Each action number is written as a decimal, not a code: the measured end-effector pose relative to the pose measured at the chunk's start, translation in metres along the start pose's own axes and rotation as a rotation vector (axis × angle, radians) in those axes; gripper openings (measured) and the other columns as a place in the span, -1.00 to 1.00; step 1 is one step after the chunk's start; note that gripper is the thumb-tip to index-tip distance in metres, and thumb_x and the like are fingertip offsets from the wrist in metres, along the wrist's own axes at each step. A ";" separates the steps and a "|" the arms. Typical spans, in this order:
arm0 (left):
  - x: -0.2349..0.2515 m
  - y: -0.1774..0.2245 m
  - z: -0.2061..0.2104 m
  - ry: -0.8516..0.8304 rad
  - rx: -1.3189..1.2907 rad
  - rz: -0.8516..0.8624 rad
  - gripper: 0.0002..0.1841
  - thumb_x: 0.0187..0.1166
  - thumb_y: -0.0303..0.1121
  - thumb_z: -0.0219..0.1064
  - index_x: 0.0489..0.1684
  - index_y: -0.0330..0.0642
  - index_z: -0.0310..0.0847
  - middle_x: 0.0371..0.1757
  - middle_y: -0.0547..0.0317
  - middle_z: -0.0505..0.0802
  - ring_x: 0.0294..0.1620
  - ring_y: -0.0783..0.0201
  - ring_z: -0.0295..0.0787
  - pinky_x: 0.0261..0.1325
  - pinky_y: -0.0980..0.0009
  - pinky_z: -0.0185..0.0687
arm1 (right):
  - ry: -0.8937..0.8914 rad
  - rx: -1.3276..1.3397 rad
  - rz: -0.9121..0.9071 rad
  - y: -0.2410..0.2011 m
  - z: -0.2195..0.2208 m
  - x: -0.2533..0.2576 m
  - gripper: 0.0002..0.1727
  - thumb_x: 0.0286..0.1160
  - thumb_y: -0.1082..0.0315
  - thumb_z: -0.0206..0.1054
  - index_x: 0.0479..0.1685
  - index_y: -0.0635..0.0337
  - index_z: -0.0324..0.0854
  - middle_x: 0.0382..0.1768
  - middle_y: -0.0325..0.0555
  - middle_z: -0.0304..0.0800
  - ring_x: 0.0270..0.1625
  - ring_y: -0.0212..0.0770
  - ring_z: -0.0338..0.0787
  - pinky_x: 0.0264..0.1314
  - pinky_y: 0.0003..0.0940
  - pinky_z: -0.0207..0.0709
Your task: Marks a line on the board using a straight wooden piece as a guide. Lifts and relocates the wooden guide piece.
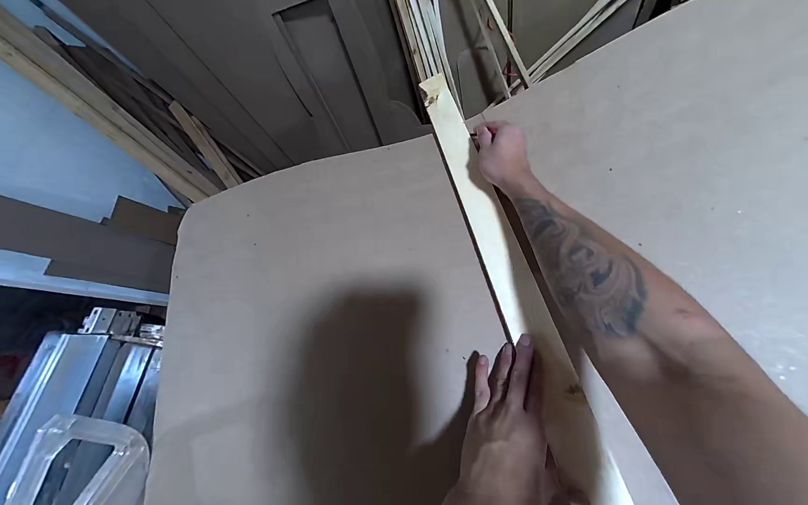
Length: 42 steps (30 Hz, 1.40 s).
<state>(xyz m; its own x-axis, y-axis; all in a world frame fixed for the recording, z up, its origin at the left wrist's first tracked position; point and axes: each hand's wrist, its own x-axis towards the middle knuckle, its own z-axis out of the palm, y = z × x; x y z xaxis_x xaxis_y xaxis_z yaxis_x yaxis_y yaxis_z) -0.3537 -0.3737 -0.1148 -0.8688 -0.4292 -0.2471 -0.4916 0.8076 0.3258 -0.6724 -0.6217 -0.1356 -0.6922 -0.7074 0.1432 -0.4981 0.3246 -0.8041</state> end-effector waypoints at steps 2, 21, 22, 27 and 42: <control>0.000 -0.002 0.001 0.005 -0.025 0.020 0.53 -0.21 0.50 0.64 0.90 -0.26 -0.03 0.95 0.09 0.04 0.95 0.07 -0.17 0.89 -0.26 -0.46 | -0.037 -0.036 0.033 -0.007 0.005 0.020 -0.53 0.82 0.09 -0.02 0.10 0.12 0.81 0.10 0.09 0.85 0.35 0.12 0.72 0.42 0.25 0.43; 0.012 0.005 -0.004 -0.164 0.094 -0.081 0.57 -0.16 0.69 0.43 0.97 -0.07 -0.29 0.98 0.29 -0.20 0.97 0.22 -0.49 0.88 -0.25 -0.60 | -0.213 -0.212 -0.152 0.031 -0.123 -0.259 -0.53 0.82 0.11 -0.06 0.01 0.02 0.83 -0.07 -0.19 0.84 0.16 -0.07 0.68 0.21 0.03 0.40; 0.011 0.007 0.000 -0.111 0.107 -0.076 0.59 -0.18 0.73 0.39 0.96 -0.12 -0.26 0.98 0.25 -0.18 0.97 0.17 -0.47 0.87 -0.26 -0.57 | -0.212 -0.204 -0.152 0.035 -0.134 -0.288 -0.53 0.83 0.10 -0.07 0.02 0.00 0.82 -0.06 -0.23 0.84 0.15 -0.10 0.68 0.20 0.00 0.41; 0.011 0.014 0.013 0.004 0.194 -0.049 0.63 -0.24 0.79 0.34 0.93 -0.25 -0.17 0.97 0.06 -0.10 0.97 0.01 -0.40 0.84 -0.37 -0.51 | -0.179 -0.184 -0.159 0.060 -0.175 -0.440 -0.57 0.77 0.09 -0.03 0.11 -0.11 0.82 0.01 -0.38 0.83 0.18 -0.23 0.68 0.26 -0.06 0.43; 0.014 0.027 0.008 -0.103 0.196 -0.035 0.65 -0.21 0.69 0.46 0.92 -0.30 -0.29 0.96 -0.07 -0.21 0.97 -0.05 -0.40 0.83 -0.36 -0.52 | -0.267 -0.220 0.267 0.067 -0.290 -0.816 -0.58 0.85 0.04 -0.04 0.29 -0.23 0.76 0.07 -0.38 0.83 0.16 -0.22 0.69 0.21 -0.10 0.44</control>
<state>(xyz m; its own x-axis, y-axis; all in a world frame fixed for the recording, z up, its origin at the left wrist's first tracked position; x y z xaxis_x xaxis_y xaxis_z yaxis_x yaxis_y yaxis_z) -0.3792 -0.3545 -0.1167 -0.8359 -0.4226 -0.3501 -0.4913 0.8606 0.1341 -0.2920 0.1588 -0.1389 -0.6666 -0.7090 -0.2303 -0.4396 0.6233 -0.6468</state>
